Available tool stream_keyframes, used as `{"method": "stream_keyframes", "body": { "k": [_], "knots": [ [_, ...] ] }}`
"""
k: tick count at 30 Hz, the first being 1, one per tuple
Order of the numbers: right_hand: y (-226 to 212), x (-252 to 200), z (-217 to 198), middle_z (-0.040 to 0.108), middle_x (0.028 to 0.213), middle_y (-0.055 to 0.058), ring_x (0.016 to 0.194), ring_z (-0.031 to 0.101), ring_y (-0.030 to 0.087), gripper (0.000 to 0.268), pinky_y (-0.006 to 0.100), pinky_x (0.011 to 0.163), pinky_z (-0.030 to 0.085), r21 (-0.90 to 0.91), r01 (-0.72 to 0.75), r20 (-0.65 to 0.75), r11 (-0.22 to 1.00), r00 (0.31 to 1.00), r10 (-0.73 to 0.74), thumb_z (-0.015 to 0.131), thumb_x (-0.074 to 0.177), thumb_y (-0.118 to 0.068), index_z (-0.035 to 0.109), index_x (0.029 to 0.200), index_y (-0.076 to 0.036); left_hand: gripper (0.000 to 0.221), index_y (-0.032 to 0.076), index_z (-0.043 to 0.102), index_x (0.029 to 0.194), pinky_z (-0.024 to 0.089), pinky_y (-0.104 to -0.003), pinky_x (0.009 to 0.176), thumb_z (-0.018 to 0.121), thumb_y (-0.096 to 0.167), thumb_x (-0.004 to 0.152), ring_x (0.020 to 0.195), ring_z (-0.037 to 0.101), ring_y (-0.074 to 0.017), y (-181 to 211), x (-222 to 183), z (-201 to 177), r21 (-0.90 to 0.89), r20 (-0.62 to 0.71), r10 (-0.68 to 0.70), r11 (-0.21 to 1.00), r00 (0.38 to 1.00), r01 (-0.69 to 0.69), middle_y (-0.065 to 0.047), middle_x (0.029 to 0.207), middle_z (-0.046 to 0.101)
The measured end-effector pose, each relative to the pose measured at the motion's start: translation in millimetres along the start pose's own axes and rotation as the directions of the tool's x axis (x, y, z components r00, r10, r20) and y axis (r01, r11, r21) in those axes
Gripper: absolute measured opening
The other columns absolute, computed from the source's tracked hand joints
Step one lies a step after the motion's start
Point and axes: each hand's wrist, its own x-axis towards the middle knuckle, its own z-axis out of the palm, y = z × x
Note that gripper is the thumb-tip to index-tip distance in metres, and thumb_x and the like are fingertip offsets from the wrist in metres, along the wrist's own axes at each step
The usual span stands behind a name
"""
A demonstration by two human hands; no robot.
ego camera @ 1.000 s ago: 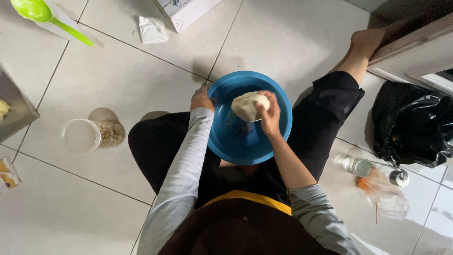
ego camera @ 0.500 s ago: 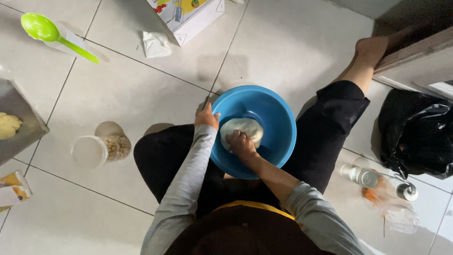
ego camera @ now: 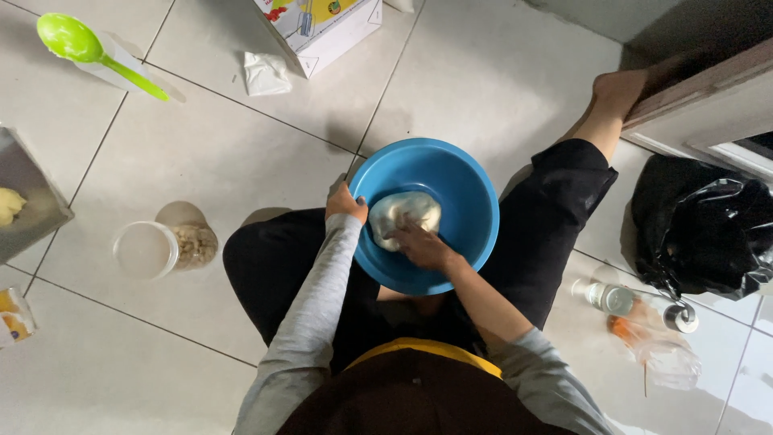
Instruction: Kneading a ball of dough in a blue plastic bowl on the floor.
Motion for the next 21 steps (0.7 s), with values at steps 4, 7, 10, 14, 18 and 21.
{"method": "stream_keyframes", "body": {
  "k": [4,7,10,14,18,21],
  "knots": [
    [23.7,-54.4,-49.5,0.067,0.123,0.021,0.118,0.060,0.039,0.029,0.054,0.098,0.049,0.864,-0.060,-0.090,0.501,0.959,0.270,0.056,0.104,-0.012,0.068,0.130,-0.012,0.072,0.015,0.041,0.157,0.060,-0.049,0.096,0.065,0.046,0.097,0.129,0.063,-0.0314,13.3,20.2,-4.3,0.007,0.053,0.028,1.000,0.998,-0.028,-0.014,0.142,0.063],
    [42.7,-40.9,-42.8,0.063,0.130,0.016,0.122,0.054,0.030,0.033,0.051,0.102,0.040,0.990,-0.073,-0.026,0.123,0.753,0.658,0.051,0.107,-0.019,0.061,0.138,-0.014,0.072,0.013,0.043,0.155,0.059,-0.050,0.100,0.066,0.048,0.098,0.131,0.062,-0.0335,24.4,14.5,-15.3,-0.001,0.041,0.070,0.998,0.997,-0.070,-0.016,0.143,0.062],
    [95.4,14.4,37.0,0.058,0.137,0.024,0.128,0.054,0.040,0.043,0.059,0.103,0.041,0.950,-0.071,0.287,-0.304,0.583,0.760,0.049,0.108,-0.032,0.055,0.143,-0.009,0.066,0.013,0.044,0.155,0.060,-0.048,0.100,0.063,0.046,0.101,0.128,0.063,-0.0336,31.7,14.0,-14.3,0.025,0.021,0.095,0.995,0.995,-0.095,-0.017,0.141,0.064],
    [113.1,85.9,87.4,0.063,0.126,0.029,0.116,0.066,0.039,0.057,0.056,0.092,0.052,0.869,-0.301,0.494,-0.393,0.477,0.726,0.048,0.104,-0.051,0.061,0.132,-0.003,0.064,0.014,0.046,0.155,0.062,-0.045,0.096,0.061,0.047,0.102,0.122,0.068,-0.0327,25.0,9.9,-12.9,0.087,-0.015,0.109,0.990,0.994,-0.107,-0.017,0.132,0.069],
    [82.0,115.4,35.9,0.069,0.128,0.023,0.123,0.065,0.040,0.070,0.054,0.095,0.054,0.860,-0.492,0.420,-0.137,0.529,0.737,0.058,0.094,-0.067,0.071,0.126,-0.006,0.061,0.010,0.049,0.150,0.063,-0.046,0.093,0.062,0.046,0.101,0.116,0.071,-0.0348,19.5,9.4,-5.3,0.099,-0.087,0.122,0.989,0.989,-0.113,-0.020,0.126,0.072],
    [84.6,133.1,103.0,0.066,0.129,0.027,0.122,0.066,0.041,0.053,0.054,0.096,0.056,0.639,-0.630,0.311,0.441,0.736,0.601,0.049,0.107,-0.049,0.065,0.130,-0.004,0.062,0.012,0.055,0.144,0.064,-0.044,0.087,0.058,0.057,0.101,0.107,0.074,-0.0341,23.1,6.4,-7.2,0.046,-0.159,0.134,0.991,0.978,-0.128,-0.018,0.117,0.075]
  ]
}}
